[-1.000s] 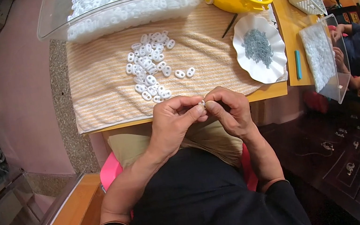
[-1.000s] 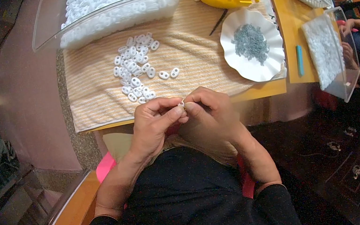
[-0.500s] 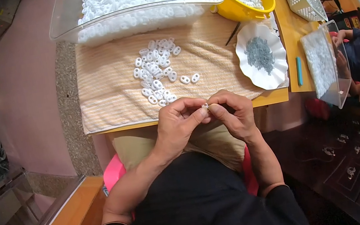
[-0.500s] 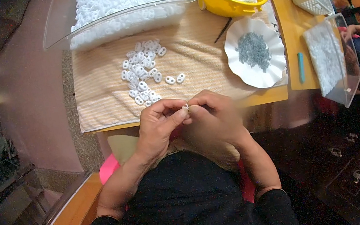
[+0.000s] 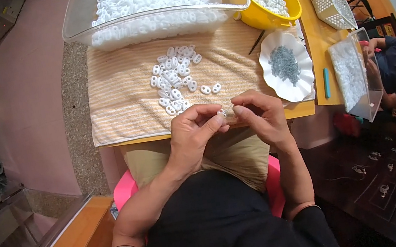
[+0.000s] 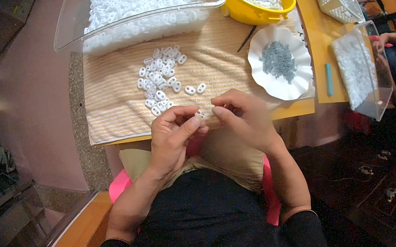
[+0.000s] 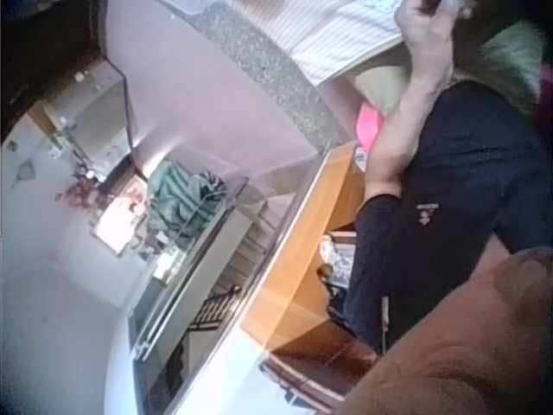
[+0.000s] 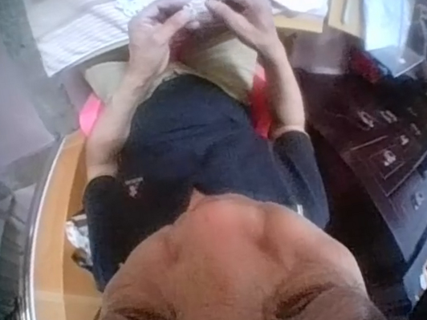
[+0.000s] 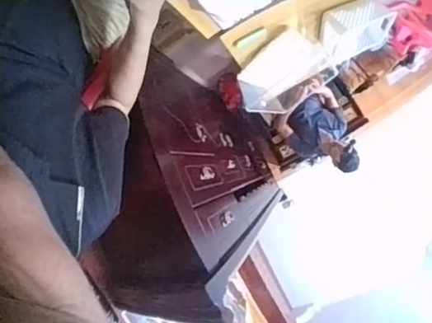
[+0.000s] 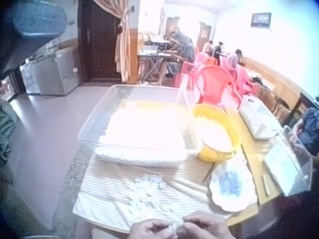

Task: Assembling small hardware by inserting metal pins into white plastic components.

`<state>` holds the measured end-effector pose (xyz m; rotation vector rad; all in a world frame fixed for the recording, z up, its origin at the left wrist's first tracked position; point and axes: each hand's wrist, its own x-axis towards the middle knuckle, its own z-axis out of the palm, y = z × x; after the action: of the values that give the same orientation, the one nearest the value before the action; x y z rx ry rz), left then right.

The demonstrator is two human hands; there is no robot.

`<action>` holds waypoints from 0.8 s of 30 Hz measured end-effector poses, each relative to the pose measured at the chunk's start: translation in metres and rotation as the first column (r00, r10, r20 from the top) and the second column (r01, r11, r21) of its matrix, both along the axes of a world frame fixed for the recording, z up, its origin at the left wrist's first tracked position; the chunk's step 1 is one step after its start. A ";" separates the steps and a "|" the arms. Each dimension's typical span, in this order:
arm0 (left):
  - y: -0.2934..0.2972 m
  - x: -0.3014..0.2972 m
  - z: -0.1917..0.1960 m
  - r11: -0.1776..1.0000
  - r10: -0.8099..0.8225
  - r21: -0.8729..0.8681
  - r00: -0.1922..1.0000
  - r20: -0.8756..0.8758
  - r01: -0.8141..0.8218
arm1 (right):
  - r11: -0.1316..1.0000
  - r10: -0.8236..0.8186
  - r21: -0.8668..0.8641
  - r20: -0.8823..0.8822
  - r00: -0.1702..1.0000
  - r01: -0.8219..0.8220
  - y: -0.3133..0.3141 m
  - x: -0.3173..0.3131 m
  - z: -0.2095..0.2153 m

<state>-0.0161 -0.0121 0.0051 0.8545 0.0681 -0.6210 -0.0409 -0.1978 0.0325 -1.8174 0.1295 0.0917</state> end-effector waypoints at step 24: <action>0.004 0.007 0.000 0.994 0.106 0.021 0.991 -0.084 -0.105 | 0.612 0.249 -0.786 0.295 0.923 0.086 0.005 0.033 -0.020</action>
<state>-0.0095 -0.0078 0.0046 0.8349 0.1952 -0.5581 -0.0079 -0.1927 0.0124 -2.7091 -0.2426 -0.3132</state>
